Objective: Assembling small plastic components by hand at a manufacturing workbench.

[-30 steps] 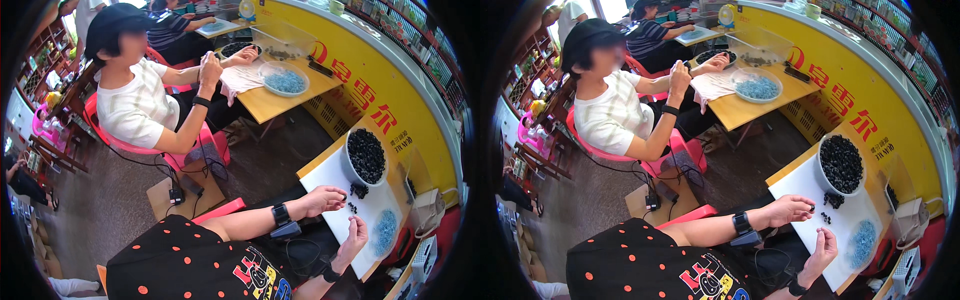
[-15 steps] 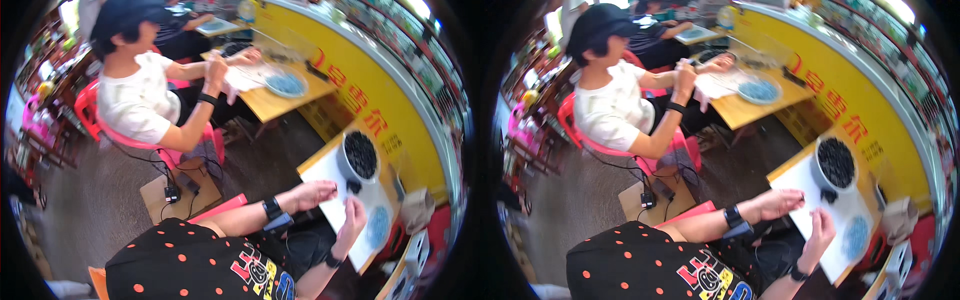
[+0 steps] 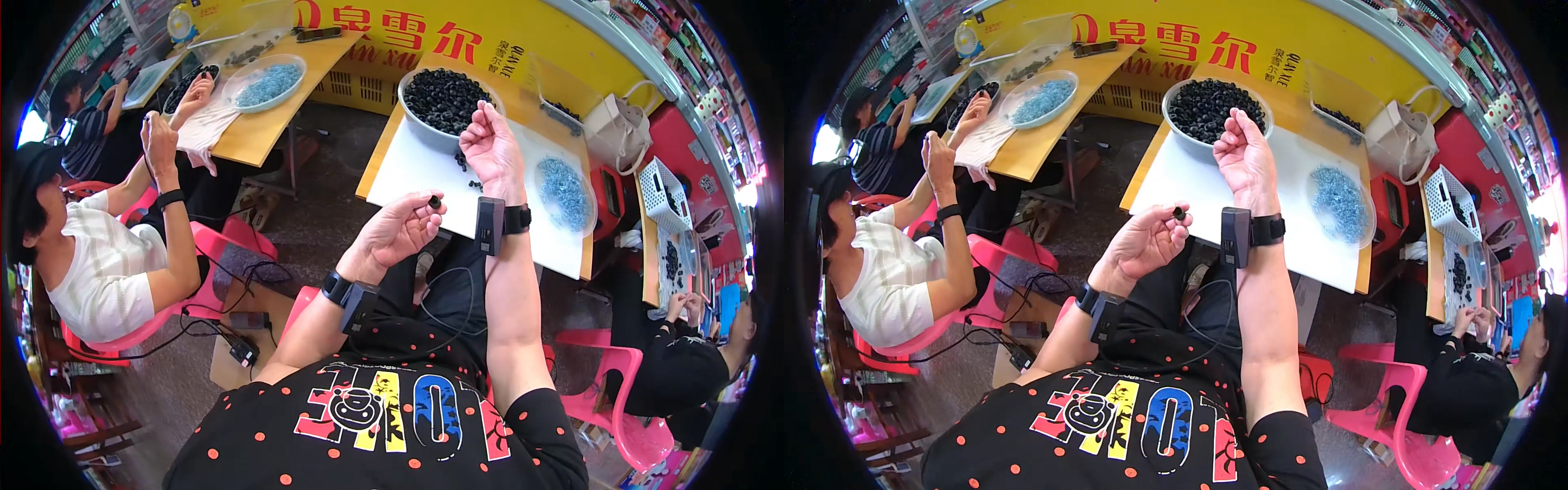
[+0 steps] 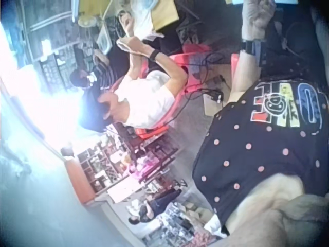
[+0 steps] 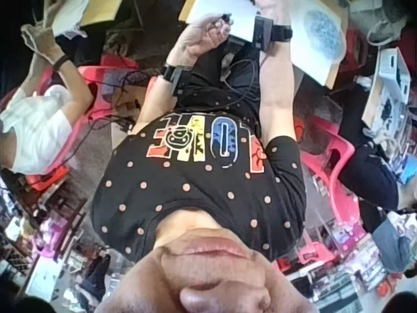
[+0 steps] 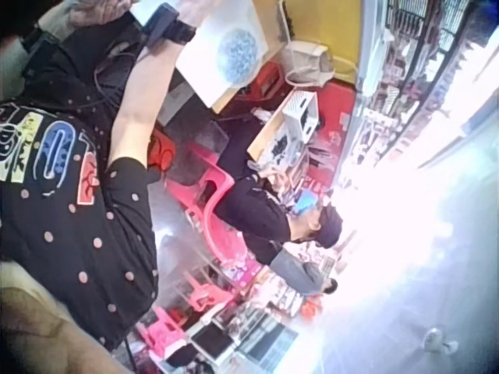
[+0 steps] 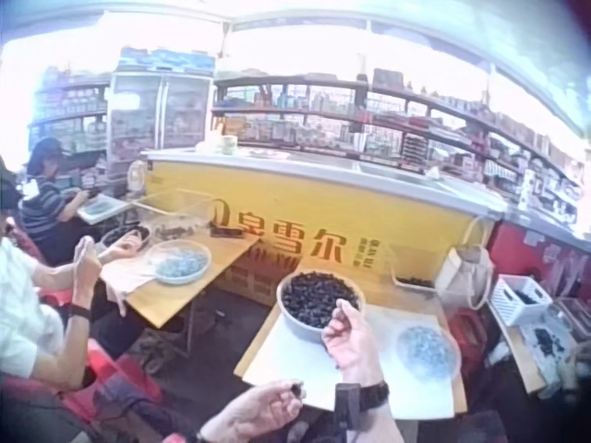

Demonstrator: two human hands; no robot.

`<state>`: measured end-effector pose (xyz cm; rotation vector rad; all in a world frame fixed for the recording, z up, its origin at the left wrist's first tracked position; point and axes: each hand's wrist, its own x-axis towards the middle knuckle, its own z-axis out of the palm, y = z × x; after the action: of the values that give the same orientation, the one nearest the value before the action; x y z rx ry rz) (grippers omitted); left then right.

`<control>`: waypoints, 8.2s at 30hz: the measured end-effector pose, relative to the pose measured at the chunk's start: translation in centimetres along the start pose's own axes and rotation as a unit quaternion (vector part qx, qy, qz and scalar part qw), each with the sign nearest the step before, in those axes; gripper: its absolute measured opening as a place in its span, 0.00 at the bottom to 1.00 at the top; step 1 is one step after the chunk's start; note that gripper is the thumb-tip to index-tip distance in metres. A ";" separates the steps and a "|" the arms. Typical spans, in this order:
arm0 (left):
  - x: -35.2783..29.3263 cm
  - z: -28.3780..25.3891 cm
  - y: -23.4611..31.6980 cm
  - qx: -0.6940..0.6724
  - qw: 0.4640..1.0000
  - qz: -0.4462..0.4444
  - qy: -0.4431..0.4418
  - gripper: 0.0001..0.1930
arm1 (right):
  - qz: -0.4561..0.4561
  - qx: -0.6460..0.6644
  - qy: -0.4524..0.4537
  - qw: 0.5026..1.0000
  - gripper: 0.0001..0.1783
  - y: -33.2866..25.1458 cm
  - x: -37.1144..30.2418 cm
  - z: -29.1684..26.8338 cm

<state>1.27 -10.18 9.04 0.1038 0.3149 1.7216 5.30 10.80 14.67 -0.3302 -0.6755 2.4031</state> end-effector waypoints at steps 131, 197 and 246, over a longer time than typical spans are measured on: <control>11.9 -7.5 1.1 0.054 0.997 0.057 0.028 0.11 | -0.136 -0.793 0.024 0.593 0.11 -2.3 -2.3 -13.9; 4.5 -5.0 -2.2 0.074 0.996 -0.026 0.030 0.22 | -0.099 -0.556 -0.048 0.824 0.15 3.6 -11.2 -6.3; 4.4 -3.2 -6.2 0.035 0.985 -0.043 0.162 0.10 | -0.128 -0.465 0.026 0.876 0.15 3.4 -12.7 -8.3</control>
<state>5.61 -5.48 3.83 -0.1383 0.6122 1.6394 16.70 3.75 6.77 -0.6347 -1.7077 1.6557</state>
